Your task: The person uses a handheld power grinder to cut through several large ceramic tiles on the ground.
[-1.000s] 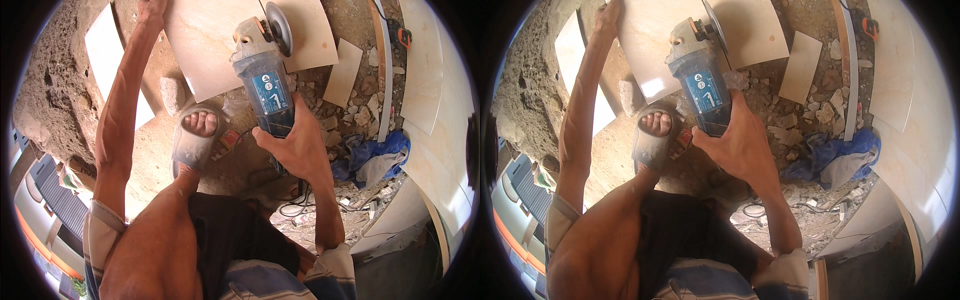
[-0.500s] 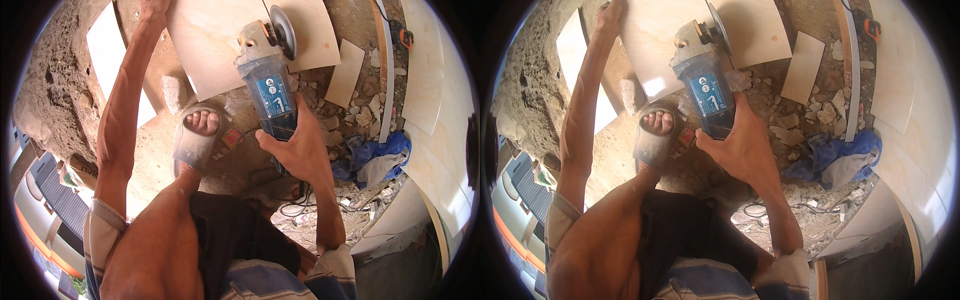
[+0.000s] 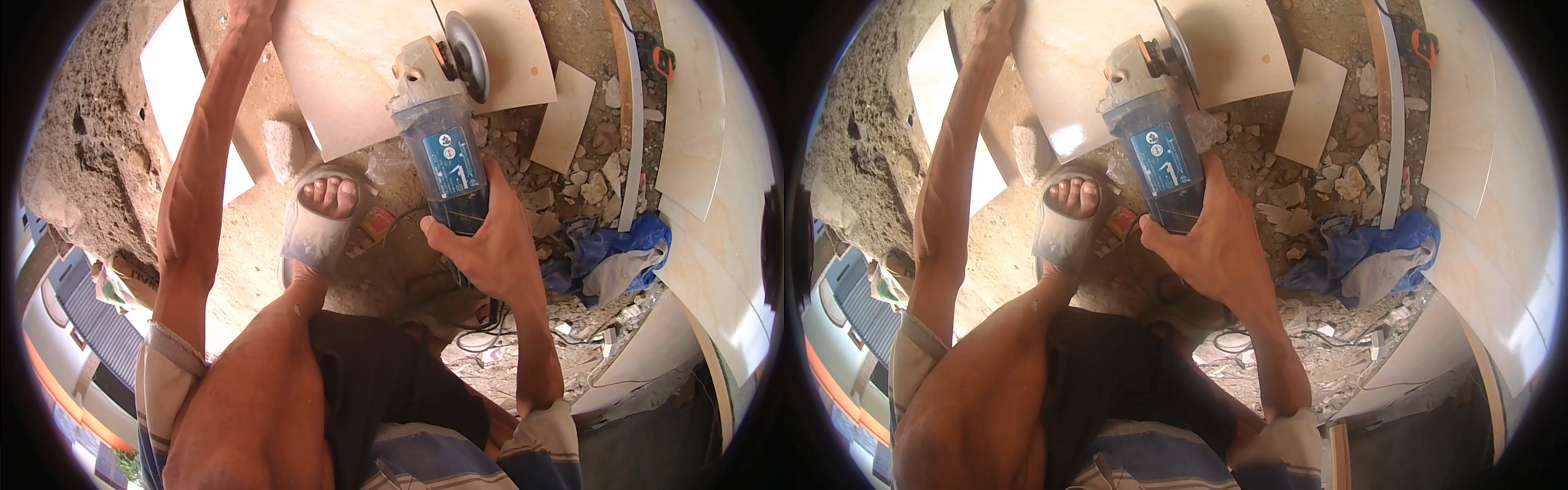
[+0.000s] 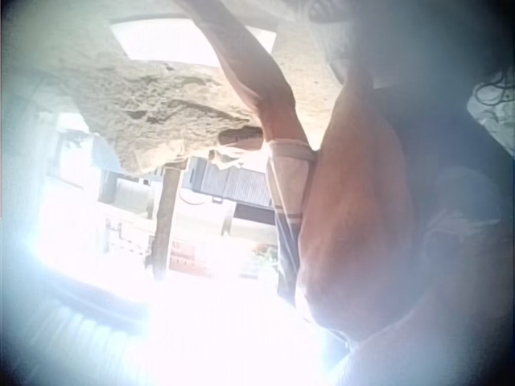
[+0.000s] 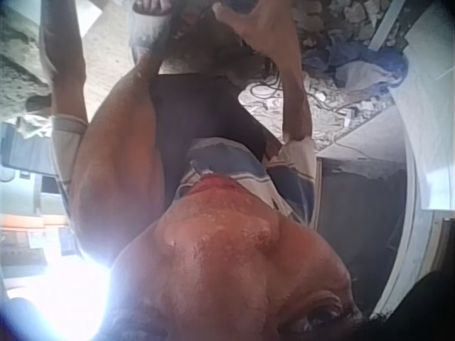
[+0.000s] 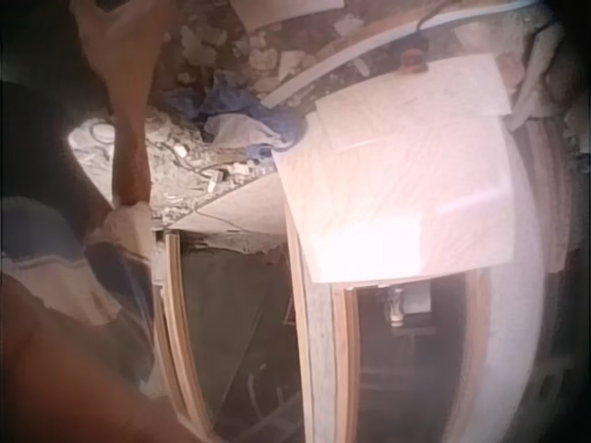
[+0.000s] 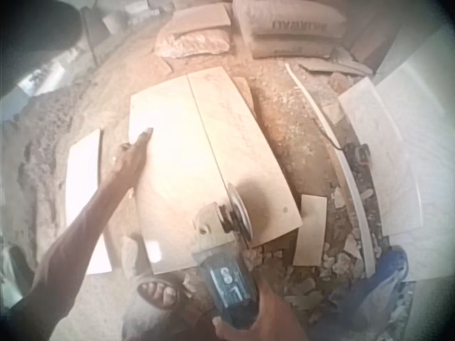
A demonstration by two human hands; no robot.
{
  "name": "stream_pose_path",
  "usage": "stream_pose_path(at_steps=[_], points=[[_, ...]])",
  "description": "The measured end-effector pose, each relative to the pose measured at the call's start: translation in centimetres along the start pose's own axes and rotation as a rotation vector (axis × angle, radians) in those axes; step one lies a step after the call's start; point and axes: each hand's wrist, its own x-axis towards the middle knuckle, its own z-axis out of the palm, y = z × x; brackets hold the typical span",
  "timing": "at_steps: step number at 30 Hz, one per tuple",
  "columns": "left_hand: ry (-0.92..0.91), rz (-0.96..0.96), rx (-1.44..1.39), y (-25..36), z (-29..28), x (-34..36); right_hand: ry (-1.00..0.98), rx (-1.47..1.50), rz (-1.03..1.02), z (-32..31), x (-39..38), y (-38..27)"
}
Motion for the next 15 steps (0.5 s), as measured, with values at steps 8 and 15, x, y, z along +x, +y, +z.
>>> stream_pose_path(at_steps=[8,15], points=[[0.059,-0.041,0.134,0.4,0.2,-0.2,-0.011,-0.023,0.056,-0.1,-0.5,-0.1],[-0.070,-0.020,0.080,1.2,-0.1,-1.6,0.013,-0.034,0.032,0.0,-0.8,0.4]])
